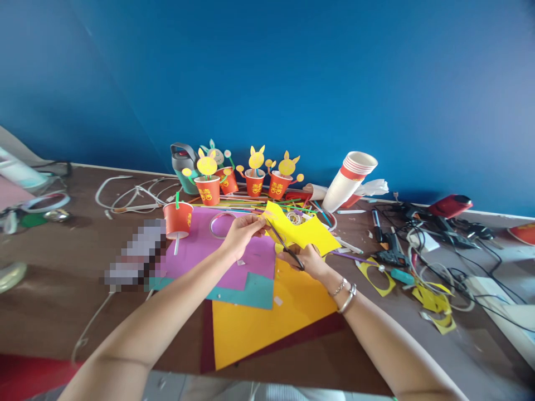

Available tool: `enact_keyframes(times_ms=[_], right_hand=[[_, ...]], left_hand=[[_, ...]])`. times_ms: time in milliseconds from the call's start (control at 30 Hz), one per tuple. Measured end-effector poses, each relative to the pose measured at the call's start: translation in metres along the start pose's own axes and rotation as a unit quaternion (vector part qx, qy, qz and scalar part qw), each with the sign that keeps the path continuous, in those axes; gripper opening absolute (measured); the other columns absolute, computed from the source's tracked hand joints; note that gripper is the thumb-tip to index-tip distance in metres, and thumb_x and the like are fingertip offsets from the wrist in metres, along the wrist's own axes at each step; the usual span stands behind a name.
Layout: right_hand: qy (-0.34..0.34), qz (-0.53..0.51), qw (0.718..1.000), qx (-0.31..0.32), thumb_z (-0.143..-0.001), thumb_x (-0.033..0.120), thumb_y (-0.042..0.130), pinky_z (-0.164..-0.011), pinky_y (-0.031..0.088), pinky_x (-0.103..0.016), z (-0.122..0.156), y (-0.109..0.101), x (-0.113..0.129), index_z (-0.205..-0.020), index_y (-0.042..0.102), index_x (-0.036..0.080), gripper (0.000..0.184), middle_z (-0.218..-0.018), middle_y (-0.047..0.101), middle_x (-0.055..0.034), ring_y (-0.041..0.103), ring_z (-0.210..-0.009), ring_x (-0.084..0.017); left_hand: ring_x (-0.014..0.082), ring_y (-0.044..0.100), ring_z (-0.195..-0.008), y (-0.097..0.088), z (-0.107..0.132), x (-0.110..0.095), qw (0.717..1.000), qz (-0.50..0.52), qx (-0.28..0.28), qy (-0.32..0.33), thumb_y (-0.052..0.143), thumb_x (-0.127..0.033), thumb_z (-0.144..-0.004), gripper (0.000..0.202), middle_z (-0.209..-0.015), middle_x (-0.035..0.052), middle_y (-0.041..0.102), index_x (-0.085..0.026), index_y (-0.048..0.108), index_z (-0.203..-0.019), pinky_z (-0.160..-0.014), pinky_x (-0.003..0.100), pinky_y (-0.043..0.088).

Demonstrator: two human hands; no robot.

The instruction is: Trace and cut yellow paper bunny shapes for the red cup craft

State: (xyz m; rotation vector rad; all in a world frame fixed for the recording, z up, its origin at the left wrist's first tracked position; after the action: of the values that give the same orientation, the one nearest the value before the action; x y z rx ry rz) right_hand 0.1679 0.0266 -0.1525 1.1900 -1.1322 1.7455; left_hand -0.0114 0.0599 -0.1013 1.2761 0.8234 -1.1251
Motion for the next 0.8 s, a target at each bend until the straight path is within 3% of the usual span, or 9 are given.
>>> enact_keyframes(times_ms=[300,800], right_hand=[[0.028,0.026,0.999,-0.009,-0.066,0.060,0.076,-0.041,0.024,-0.027,0.0039,-0.0008,0.0076,-0.042,0.043,0.020,0.057,-0.040,0.041,0.0022,0.031,-0.040,-0.008],[0.004,0.013,1.000,-0.016,-0.066,0.059,0.075,-0.040,0.018,-0.024,0.0016,0.0006,-0.0015,-0.049,0.046,0.018,0.053,-0.042,0.037,0.0049,0.027,-0.043,-0.006]], left_hand=[[0.0126,0.057,-0.057,-0.0005,-0.0017,0.0011,1.000,-0.002,0.013,0.001,0.088,-0.049,-0.052,0.040,-0.066,0.0060,0.071,-0.015,0.070,-0.063,-0.056,0.026,0.042],[0.0124,0.057,-0.056,0.0004,-0.0008,0.0018,1.000,0.013,-0.004,-0.007,0.089,-0.051,-0.047,0.043,-0.064,0.0055,0.070,-0.015,0.069,-0.061,-0.057,0.026,0.042]])
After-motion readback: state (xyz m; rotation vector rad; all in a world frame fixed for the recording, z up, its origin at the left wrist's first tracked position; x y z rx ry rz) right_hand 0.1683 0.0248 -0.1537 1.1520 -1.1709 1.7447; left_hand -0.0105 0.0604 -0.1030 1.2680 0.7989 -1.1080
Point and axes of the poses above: each hand's wrist, its own z-axis away from the middle knuckle, its own y-axis out of the palm, x = y × z, the point moved 5 cm from there along -z, towards the middle knuckle
